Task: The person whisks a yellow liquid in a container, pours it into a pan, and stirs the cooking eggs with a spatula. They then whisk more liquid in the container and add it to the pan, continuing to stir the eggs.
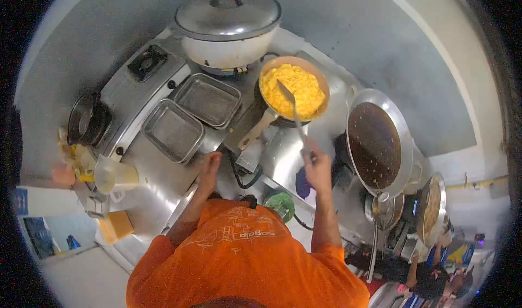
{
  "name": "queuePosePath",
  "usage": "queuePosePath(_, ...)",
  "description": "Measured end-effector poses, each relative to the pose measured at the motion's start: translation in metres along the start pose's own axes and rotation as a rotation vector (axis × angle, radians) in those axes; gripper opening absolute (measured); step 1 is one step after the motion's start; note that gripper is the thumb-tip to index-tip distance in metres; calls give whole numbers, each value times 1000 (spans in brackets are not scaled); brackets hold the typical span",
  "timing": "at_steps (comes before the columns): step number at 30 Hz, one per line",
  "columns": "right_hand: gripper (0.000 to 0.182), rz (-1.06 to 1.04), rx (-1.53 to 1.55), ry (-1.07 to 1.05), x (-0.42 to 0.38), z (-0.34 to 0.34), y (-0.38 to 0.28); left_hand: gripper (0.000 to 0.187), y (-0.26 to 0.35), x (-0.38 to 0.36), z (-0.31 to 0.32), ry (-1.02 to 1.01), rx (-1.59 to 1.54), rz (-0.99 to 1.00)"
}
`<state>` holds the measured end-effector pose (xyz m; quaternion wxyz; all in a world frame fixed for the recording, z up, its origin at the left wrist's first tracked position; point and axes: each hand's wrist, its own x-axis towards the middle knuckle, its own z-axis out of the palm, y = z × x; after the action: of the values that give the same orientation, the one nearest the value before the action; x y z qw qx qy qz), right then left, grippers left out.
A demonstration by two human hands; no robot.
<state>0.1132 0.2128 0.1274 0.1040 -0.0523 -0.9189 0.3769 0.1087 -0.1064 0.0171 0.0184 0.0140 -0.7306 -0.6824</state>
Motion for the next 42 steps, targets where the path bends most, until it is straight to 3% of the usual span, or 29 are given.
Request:
queuePosePath(1,33,-58,-148,74,12,-15,-3,28,-8,5,18,-60,5,-18)
queuePosePath(3,34,68,-428,16,30,-40,-12,34,-36,25,46,-177,16,-41)
queuePosePath(6,31,155,-613,-100,42,-49,-23,43,-31,64,59,-259,18,-435)
queuePosePath(7,30,164,-651,-140,45,-48,-24,46,-25,77,60,-317,6,-440)
queuePosePath(9,29,206,-633,-155,42,-39,-37,52,-15,99,56,-430,-21,-459)
queuePosePath(10,29,228,-625,-166,42,-32,-47,51,-20,104,62,-388,-72,-510)
queuePosePath(13,29,307,-527,-241,53,-17,-72,51,-25,129,68,-734,-386,-627)
queuePosePath(14,30,347,-544,-281,60,-11,-74,46,-24,133,76,-719,-437,-760)
queuePosePath(17,30,350,-532,-309,79,21,-73,46,-21,147,85,-879,-448,-875)
queuePosePath(21,33,404,-540,-320,91,49,-83,40,-25,139,96,-760,-481,-942)
queuePosePath(22,35,413,-548,-314,92,51,-87,36,-32,139,93,-827,-541,-883)
queuePosePath(25,34,504,-557,-314,88,44,-96,34,-17,142,89,-776,-397,-925)
queuePosePath(28,32,368,-319,-170,75,9,-104,33,-22,149,84,-860,-492,-948)
queuePosePath(31,31,511,-124,-71,74,-11,-119,32,-28,149,85,-872,-492,-981)
queuePosePath(36,32,562,68,171,76,24,-64,35,-23,149,85,-872,-486,-986)
queuePosePath(42,34,651,130,152,79,47,-32,37,-19,151,86,-868,-462,-991)
